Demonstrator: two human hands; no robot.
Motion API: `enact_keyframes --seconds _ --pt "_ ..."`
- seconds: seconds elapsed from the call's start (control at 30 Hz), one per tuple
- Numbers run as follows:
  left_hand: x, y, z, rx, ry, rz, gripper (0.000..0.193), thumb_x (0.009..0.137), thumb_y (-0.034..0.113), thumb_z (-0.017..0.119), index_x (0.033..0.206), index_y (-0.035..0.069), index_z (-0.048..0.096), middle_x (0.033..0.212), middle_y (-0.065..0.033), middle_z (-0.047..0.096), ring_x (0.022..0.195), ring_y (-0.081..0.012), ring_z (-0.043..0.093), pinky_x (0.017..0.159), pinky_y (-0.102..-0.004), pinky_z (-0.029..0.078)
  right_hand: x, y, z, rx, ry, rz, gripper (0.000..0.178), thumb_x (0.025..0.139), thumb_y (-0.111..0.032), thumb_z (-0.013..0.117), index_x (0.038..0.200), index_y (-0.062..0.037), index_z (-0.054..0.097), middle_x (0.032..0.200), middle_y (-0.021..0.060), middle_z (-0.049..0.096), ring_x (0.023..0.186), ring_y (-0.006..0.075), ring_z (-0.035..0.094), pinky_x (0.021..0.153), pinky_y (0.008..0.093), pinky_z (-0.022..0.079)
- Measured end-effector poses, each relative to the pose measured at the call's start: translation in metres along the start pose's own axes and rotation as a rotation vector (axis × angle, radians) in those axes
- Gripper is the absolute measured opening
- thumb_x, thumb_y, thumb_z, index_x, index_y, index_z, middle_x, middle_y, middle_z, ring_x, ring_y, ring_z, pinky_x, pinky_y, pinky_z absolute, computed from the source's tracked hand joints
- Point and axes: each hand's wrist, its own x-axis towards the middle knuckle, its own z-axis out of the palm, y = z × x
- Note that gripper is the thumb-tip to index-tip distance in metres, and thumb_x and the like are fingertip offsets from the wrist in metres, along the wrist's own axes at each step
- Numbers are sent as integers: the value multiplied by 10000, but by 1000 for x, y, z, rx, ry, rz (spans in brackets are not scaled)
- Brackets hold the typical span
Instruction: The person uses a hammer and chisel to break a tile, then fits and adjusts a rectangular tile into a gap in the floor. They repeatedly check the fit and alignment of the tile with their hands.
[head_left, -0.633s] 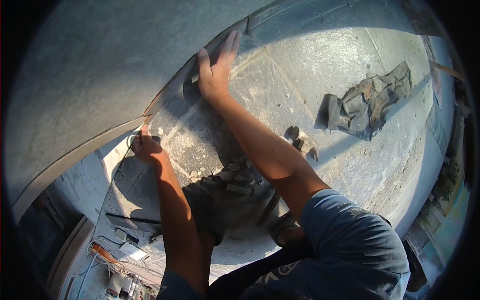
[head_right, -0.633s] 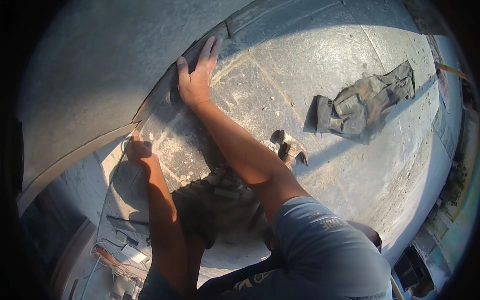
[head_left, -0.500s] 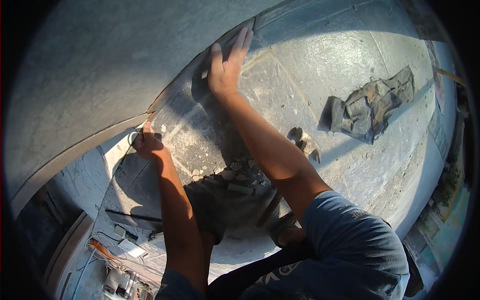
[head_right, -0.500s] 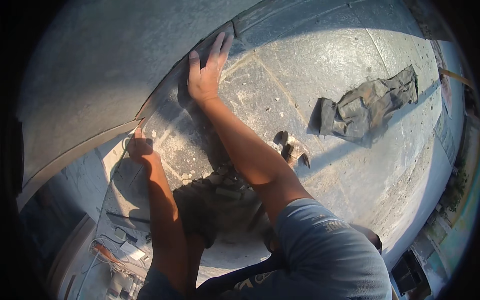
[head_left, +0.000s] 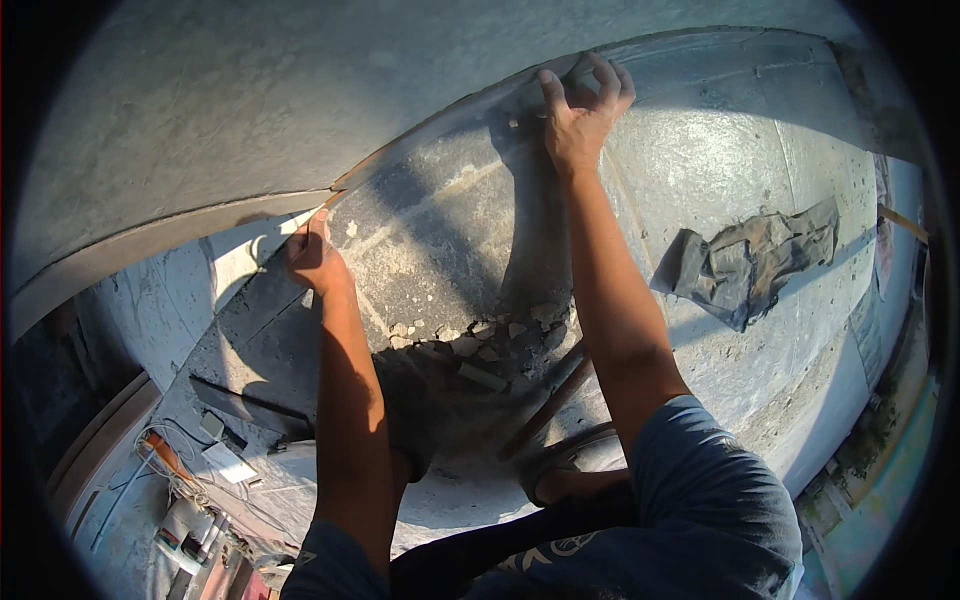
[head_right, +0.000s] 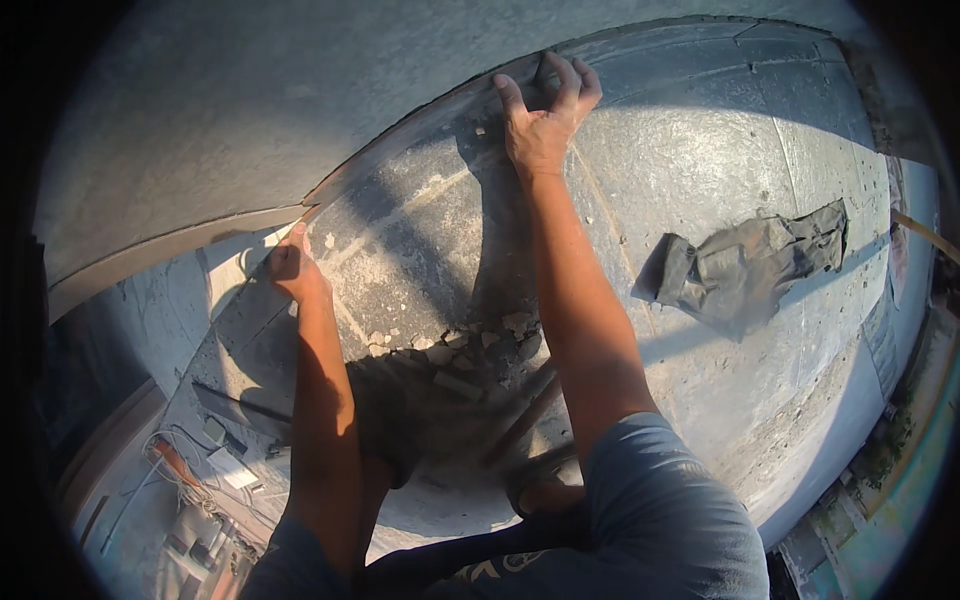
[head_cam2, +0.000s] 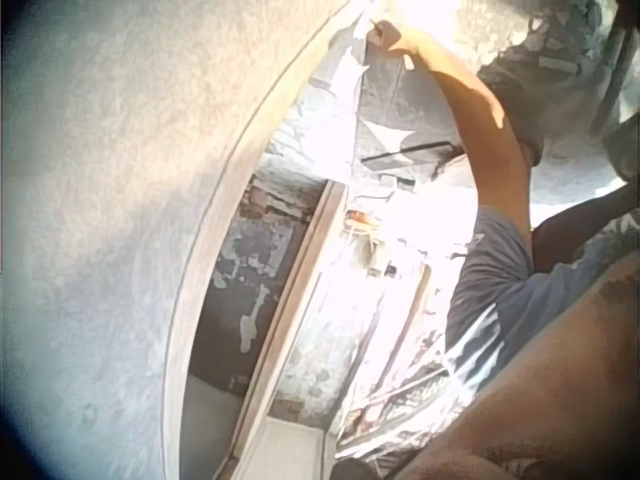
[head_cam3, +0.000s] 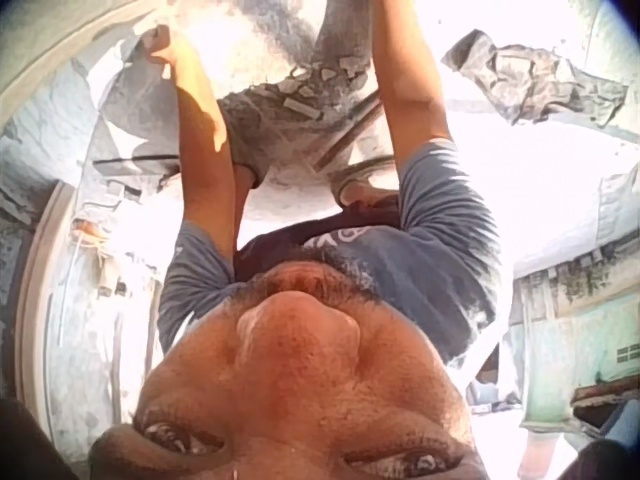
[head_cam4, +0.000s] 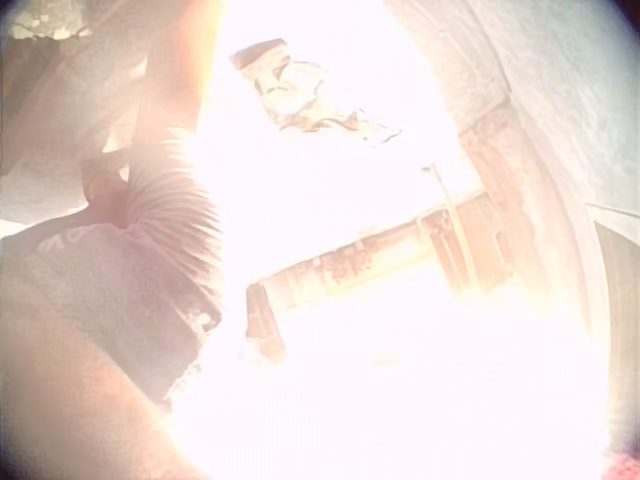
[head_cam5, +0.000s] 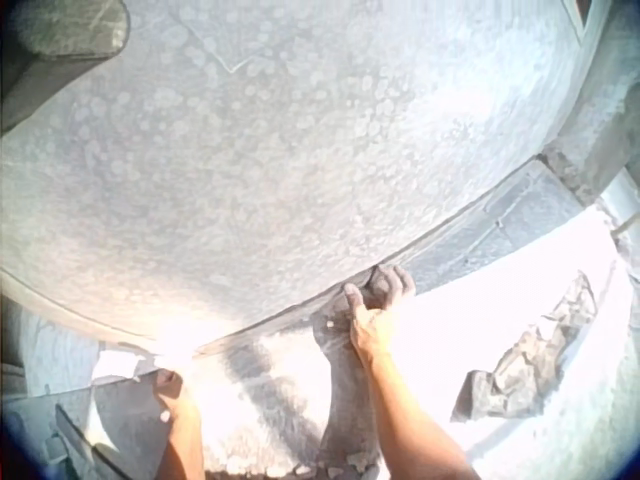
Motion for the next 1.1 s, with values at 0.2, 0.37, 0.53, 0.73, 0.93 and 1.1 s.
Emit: enact_keyframes --seconds 0.2,0.37,0.53,0.73,0.93,1.1 --pt "1 -4 0 20 -20 13 254 765 157 842 873 -45 732 758 -33 669 659 -112 554 653 -255 436 40 7 -30 -275 -384 -380 361 743 -286 864 1025 -113 722 738 58 624 578 215 625 550 339 522" --pt "-4 8 9 12 66 -23 227 750 65 851 870 -45 694 777 -47 660 696 -124 595 687 -254 482 63 17 -43 -324 -504 -474 289 787 -279 836 1016 -127 746 773 51 676 609 183 670 543 307 527" --pt "2 0 5 -67 77 -17 302 733 97 878 888 -76 685 813 -83 687 720 -149 618 708 -264 493 65 8 -42 -417 -481 -529 247 791 -267 834 980 -132 750 805 36 689 633 164 685 555 290 540" --pt "0 -3 7 -132 91 -81 390 720 99 895 971 -77 653 923 -124 708 829 -171 656 791 -274 525 65 10 -39 -407 -384 -577 223 779 -251 843 937 -130 742 870 45 687 657 177 686 575 311 542" --pt "0 -2 8 -102 103 -137 425 695 97 916 970 -65 637 905 -110 700 807 -154 641 755 -258 511 66 15 -36 -416 -332 -661 229 777 -237 844 911 -101 719 874 59 682 760 236 663 660 350 546" --pt "3 -3 5 -103 102 -93 422 679 83 922 948 -80 640 838 -103 694 722 -135 617 681 -247 488 59 11 -33 -373 -319 -678 327 756 -216 864 997 -77 692 906 84 669 817 263 653 710 369 548"
